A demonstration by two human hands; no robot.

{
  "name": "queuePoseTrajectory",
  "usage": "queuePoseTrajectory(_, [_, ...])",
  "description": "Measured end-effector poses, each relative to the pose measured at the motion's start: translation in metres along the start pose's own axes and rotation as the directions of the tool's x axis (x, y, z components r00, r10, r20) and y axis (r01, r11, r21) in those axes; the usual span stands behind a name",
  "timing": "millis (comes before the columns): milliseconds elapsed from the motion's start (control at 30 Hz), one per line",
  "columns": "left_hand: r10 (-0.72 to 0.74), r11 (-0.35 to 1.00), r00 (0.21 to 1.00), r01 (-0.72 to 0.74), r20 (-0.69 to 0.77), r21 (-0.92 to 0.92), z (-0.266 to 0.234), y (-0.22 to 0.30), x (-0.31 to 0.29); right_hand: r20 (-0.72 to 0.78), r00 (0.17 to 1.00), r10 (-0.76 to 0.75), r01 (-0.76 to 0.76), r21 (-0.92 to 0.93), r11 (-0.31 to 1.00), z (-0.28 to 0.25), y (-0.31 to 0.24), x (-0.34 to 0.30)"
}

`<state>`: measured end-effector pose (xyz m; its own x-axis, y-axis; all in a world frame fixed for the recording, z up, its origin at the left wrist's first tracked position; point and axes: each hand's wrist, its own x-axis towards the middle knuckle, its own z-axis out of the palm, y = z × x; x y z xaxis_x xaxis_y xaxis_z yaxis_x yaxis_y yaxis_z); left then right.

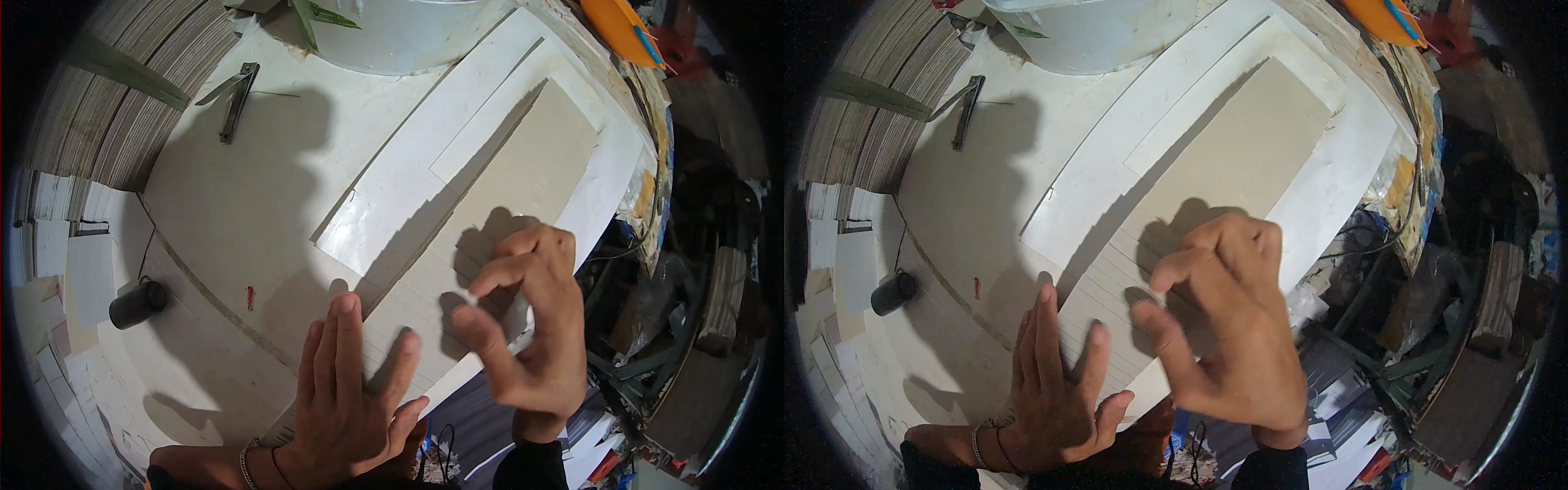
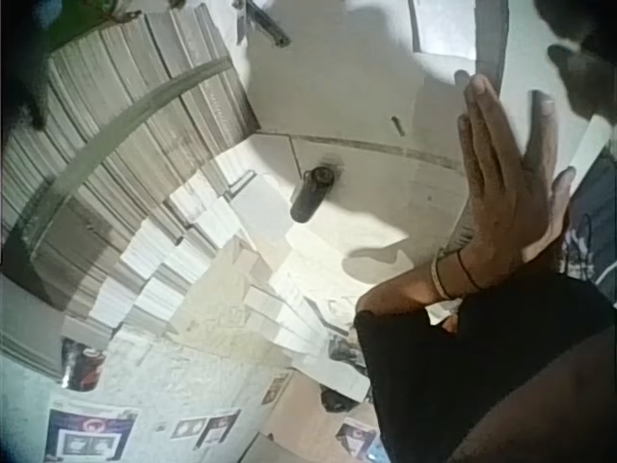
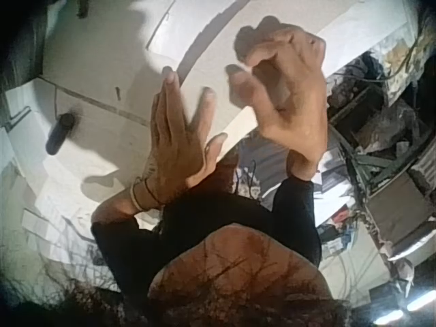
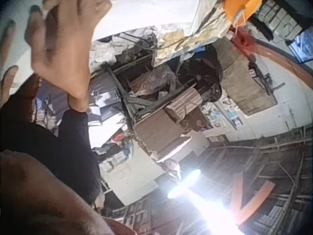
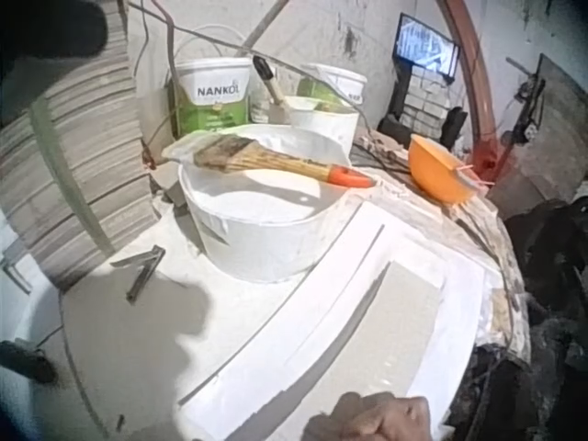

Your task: Manually aligning paper stacks and applying glue to cardboard strips for binding.

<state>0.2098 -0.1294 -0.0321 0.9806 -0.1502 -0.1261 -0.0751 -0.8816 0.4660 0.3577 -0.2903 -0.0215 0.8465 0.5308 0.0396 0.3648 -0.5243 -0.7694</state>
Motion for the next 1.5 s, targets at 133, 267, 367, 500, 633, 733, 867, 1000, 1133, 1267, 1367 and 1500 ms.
queuePoseTrajectory(133, [-0.013, 1.000, 1.000, 0.013, -0.002, -0.017, -0.001, 0.003, 0.000, 0.055, 0.997, -0.049, 0.049, -0.006, 0.999, -0.011, 0.010, 0.001])
queuePoseTrajectory(267, [-0.021, 1.000, 1.000, 0.021, 0.001, -0.005, 0.001, 0.002, 0.000, -0.007, 1.000, 0.021, -0.022, -0.028, 0.999, -0.006, 0.006, 0.004])
queuePoseTrajectory(367, [-0.018, 1.000, 1.000, 0.018, -0.006, 0.004, 0.001, 0.002, -0.001, 0.003, 1.000, -0.020, 0.021, -0.061, 0.998, -0.008, 0.008, 0.004])
queuePoseTrajectory(500, [-0.012, 0.999, 1.000, 0.013, -0.019, 0.034, 0.002, 0.002, -0.002, 0.027, 0.999, -0.036, 0.038, -0.083, 0.996, -0.007, 0.008, 0.007])
queuePoseTrajectory(633, [-0.017, 0.999, 0.999, 0.018, -0.028, 0.033, 0.004, 0.000, -0.004, 0.006, 1.000, -0.017, 0.017, -0.070, 0.997, -0.004, 0.008, 0.009])
queuePoseTrajectory(733, [-0.021, 0.998, 1.000, 0.022, -0.013, 0.061, 0.003, 0.001, -0.003, 0.054, 0.998, -0.045, 0.049, -0.077, 0.996, -0.007, 0.010, 0.009])
queuePoseTrajectory(867, [-0.027, 0.998, 1.000, 0.028, -0.003, 0.057, 0.001, 0.003, -0.002, 0.068, 0.996, -0.055, 0.059, -0.064, 0.996, -0.005, 0.011, 0.008])
queuePoseTrajectory(1000, [-0.031, 0.998, 1.000, 0.030, 0.006, 0.054, 0.001, 0.004, -0.001, -0.008, 0.999, -0.052, 0.052, -0.064, 0.997, 0.000, 0.012, 0.010])
queuePoseTrajectory(1133, [-0.028, 0.999, 0.999, 0.027, 0.017, 0.037, -0.001, 0.004, 0.001, -0.007, 0.999, -0.034, 0.033, -0.060, 0.998, 0.000, 0.011, 0.011])
queuePoseTrajectory(1267, [-0.023, 1.000, 1.000, 0.023, -0.002, 0.011, -0.001, 0.004, 0.002, -0.003, 0.999, -0.042, 0.041, -0.065, 0.997, -0.001, 0.012, 0.010])
queuePoseTrajectory(1367, [-0.023, 1.000, 1.000, 0.023, -0.010, 0.001, 0.000, 0.004, 0.002, -0.015, 0.999, 0.033, -0.032, 0.017, 0.999, -0.001, 0.007, 0.008])
queuePoseTrajectory(1500, [0.003, 1.000, 0.998, -0.004, -0.060, -0.017, 0.006, 0.001, 0.002, -0.161, 0.967, -0.195, 0.177, -0.121, 0.977, 0.003, -0.003, -0.001])
